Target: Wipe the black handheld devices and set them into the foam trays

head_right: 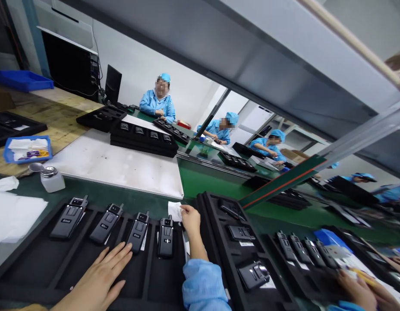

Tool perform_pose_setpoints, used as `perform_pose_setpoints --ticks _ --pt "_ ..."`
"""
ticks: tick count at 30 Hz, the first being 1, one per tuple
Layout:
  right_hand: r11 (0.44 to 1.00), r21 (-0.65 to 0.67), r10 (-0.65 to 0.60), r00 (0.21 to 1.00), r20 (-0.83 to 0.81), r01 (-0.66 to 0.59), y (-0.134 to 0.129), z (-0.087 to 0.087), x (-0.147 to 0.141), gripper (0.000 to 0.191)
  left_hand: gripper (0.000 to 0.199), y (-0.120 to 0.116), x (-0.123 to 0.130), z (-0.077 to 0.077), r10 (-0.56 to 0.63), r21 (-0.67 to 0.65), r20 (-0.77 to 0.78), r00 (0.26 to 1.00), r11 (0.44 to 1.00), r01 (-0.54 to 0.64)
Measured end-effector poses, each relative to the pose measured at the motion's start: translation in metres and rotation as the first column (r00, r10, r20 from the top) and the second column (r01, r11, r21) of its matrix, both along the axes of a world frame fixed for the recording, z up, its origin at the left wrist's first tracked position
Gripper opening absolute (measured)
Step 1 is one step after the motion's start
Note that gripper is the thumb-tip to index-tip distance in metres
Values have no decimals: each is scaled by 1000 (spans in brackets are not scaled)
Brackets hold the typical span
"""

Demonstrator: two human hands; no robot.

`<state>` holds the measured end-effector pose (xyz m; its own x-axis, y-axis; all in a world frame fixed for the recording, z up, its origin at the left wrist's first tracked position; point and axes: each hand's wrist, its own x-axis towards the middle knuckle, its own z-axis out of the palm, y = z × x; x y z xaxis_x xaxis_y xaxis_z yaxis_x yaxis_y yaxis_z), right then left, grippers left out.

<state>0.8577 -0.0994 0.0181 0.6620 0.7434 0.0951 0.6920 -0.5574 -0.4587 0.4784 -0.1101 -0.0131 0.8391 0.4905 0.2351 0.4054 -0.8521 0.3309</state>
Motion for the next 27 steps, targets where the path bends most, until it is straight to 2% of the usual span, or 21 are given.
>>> perform_pose_setpoints --ticks 3,6,12,17,20,23,25,27 --pt "997 34 -63 998 21 62 -4 1 8 36 70 0 0 0 -5 -6 24 1000 1000 5" --pt "996 50 -76 995 63 73 -1 -2 2 36 70 0 0 1 -1 -14 40 999 1000 2" --pt "999 -29 21 994 105 -18 19 -11 -23 29 67 -1 -1 7 6 -52 -7 1000 999 -6" --pt "998 -35 61 995 78 -58 17 -1 -20 28 70 -2 -1 14 3 -117 7 1000 993 -2" --pt "998 39 47 997 53 -49 -2 10 -21 37 69 -6 -3 15 5 -142 28 1000 990 -1" --pt "991 131 1 999 37 -6 -39 14 -32 51 57 -3 -11 17 55 -146 123 991 989 -36" --pt "980 196 -35 999 21 30 -72 8 -42 56 46 9 -24 21 153 -104 228 962 986 -132" --pt "941 327 -77 996 -37 85 -107 -9 -51 46 40 29 -44 26 326 -39 297 897 943 -330"
